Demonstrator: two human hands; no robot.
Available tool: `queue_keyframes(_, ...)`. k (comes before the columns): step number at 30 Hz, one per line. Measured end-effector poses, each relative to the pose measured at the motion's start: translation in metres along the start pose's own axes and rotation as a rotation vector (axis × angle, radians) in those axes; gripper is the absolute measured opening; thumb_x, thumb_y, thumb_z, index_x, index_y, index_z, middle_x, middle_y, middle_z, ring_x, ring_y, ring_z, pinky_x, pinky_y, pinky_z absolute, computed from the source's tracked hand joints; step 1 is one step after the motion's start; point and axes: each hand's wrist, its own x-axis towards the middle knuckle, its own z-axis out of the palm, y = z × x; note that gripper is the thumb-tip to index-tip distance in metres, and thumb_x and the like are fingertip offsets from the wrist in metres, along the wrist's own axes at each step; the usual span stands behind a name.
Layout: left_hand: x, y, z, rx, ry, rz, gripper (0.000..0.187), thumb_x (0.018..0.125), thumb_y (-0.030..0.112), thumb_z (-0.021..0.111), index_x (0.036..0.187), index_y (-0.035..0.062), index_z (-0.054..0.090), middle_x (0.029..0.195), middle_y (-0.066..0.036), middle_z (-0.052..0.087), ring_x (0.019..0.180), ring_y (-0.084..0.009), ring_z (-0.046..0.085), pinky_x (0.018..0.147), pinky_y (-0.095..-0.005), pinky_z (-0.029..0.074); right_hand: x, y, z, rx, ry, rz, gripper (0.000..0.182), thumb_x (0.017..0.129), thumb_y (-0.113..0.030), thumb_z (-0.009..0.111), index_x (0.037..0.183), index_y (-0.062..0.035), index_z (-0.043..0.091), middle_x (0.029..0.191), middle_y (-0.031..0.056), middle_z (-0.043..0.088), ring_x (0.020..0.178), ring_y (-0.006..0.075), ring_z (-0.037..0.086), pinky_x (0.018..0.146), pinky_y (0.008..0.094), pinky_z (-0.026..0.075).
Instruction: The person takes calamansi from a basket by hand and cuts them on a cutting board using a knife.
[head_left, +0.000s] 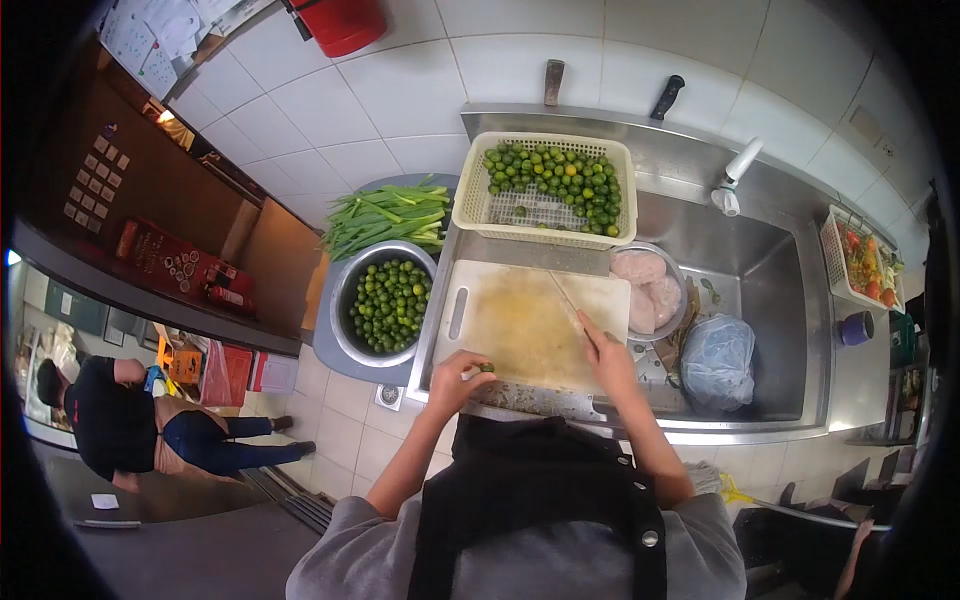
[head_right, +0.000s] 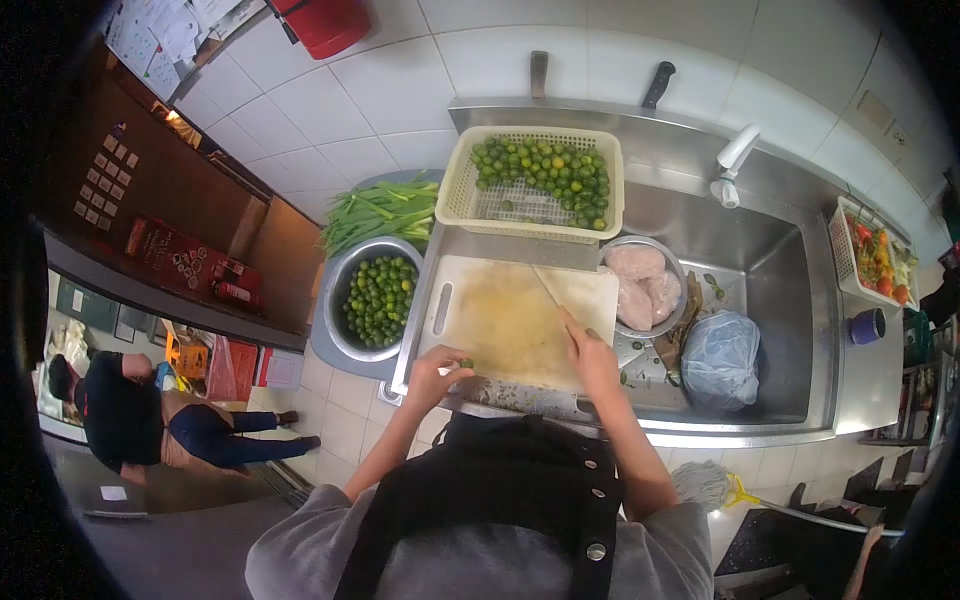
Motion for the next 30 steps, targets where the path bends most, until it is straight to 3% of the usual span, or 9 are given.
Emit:
queue_keyframes(4, -0.005, -0.005, -0.016, 0.139, 0.040, 0.053, 0.030, 0.079, 0.018, 0.086, 0.103, 0.0054, 0.074, 0.106, -0.012, 0.074, 0.102, -0.0287, 0.070, 0.089, -0.0373, 0.054, -0.021, 0.011, 0.002, -0.218, -0.176, -0.033, 0.062, 0.094, -0.014, 0.063, 0.151, -0.0312, 0.048, 0.101, 0.0198, 0.069, 0.082, 0.0425, 0.069, 0.072, 0.0510, 0.054)
queue_keyframes(6, -0.007, -0.005, -0.023, 0.162, 0.095, 0.105, 0.030, 0.078, 0.019, 0.086, 0.103, 0.0065, 0.074, 0.108, -0.012, 0.074, 0.104, -0.0297, 0.070, 0.092, -0.0383, 0.053, -0.052, 0.012, -0.003, -0.183, -0.299, -0.485, 0.062, 0.094, -0.016, 0.063, 0.152, -0.0331, 0.047, 0.105, 0.0180, 0.069, 0.083, 0.0413, 0.069, 0.074, 0.0513, 0.055)
queue_keyframes(10, -0.005, 0.001, -0.032, 0.362, 0.203, 0.173, 0.027, 0.080, 0.023, 0.084, 0.102, 0.0120, 0.074, 0.110, -0.008, 0.075, 0.115, -0.0305, 0.066, 0.106, -0.0488, 0.045, -0.065, 0.014, -0.036, -0.129, -0.518, -0.463, 0.055, 0.097, -0.019, 0.059, 0.150, -0.0345, 0.049, 0.098, 0.0181, 0.066, 0.079, 0.0364, 0.070, 0.068, 0.0487, 0.057)
queue_keyframes(12, -0.004, 0.003, -0.031, 0.344, 0.175, 0.120, 0.023, 0.085, 0.023, 0.080, 0.105, 0.0128, 0.075, 0.111, -0.005, 0.075, 0.113, -0.0288, 0.068, 0.108, -0.0519, 0.043, -0.060, 0.032, -0.036, 0.029, -0.185, -0.253, 0.057, 0.098, -0.020, 0.059, 0.151, -0.0351, 0.047, 0.095, 0.0175, 0.065, 0.078, 0.0377, 0.069, 0.068, 0.0487, 0.057)
queue_keyframes(13, -0.002, 0.001, -0.029, 0.346, 0.176, 0.117, 0.023, 0.085, 0.023, 0.080, 0.105, 0.0128, 0.075, 0.111, -0.005, 0.075, 0.113, -0.0288, 0.068, 0.108, -0.0519, 0.043, -0.062, 0.033, -0.036, 0.031, -0.188, -0.255, 0.057, 0.098, -0.020, 0.059, 0.151, -0.0351, 0.047, 0.095, 0.0175, 0.065, 0.078, 0.0377, 0.069, 0.068, 0.0487, 0.057)
queue_keyframes(17, 0.007, 0.001, -0.019, 0.077, 0.136, 0.046, 0.020, 0.090, 0.006, 0.076, 0.109, 0.0066, 0.072, 0.103, -0.008, 0.076, 0.102, -0.0197, 0.073, 0.097, -0.0387, 0.053, -0.071, 0.014, -0.046, -0.172, -0.403, -0.081, 0.051, 0.096, -0.017, 0.064, 0.145, -0.0301, 0.057, 0.121, 0.0184, 0.069, 0.093, 0.0417, 0.069, 0.080, 0.0468, 0.056)
queue_keyframes(19, 0.011, -0.001, -0.012, -0.178, 0.170, -0.133, 0.021, 0.088, 0.009, 0.078, 0.109, 0.0068, 0.071, 0.106, -0.009, 0.075, 0.100, -0.0223, 0.073, 0.086, -0.0342, 0.059, -0.081, 0.009, -0.040, 0.118, -0.402, -0.327, 0.049, 0.097, -0.018, 0.064, 0.144, -0.0278, 0.057, 0.124, 0.0186, 0.068, 0.100, 0.0410, 0.069, 0.087, 0.0454, 0.055)
queue_keyframes(25, 0.023, -0.013, 0.023, -0.284, 0.130, -0.076, 0.022, 0.088, 0.004, 0.077, 0.110, 0.0038, 0.072, 0.119, -0.010, 0.067, 0.103, -0.0212, 0.071, 0.085, -0.0320, 0.061, -0.069, -0.025, -0.024, 0.335, -0.272, -0.028, 0.051, 0.099, -0.015, 0.061, 0.149, -0.0187, 0.052, 0.122, 0.0237, 0.068, 0.107, 0.0414, 0.067, 0.093, 0.0405, 0.053)
queue_keyframes(30, 0.033, -0.019, 0.051, -0.136, 0.074, 0.045, 0.027, 0.090, 0.000, 0.071, 0.116, 0.0038, 0.073, 0.119, -0.012, 0.064, 0.104, -0.0239, 0.070, 0.086, -0.0339, 0.062, -0.063, -0.045, -0.010, 0.336, -0.262, 0.017, 0.055, 0.098, -0.014, 0.060, 0.151, -0.0190, 0.049, 0.106, 0.0275, 0.070, 0.094, 0.0454, 0.068, 0.086, 0.0461, 0.053)
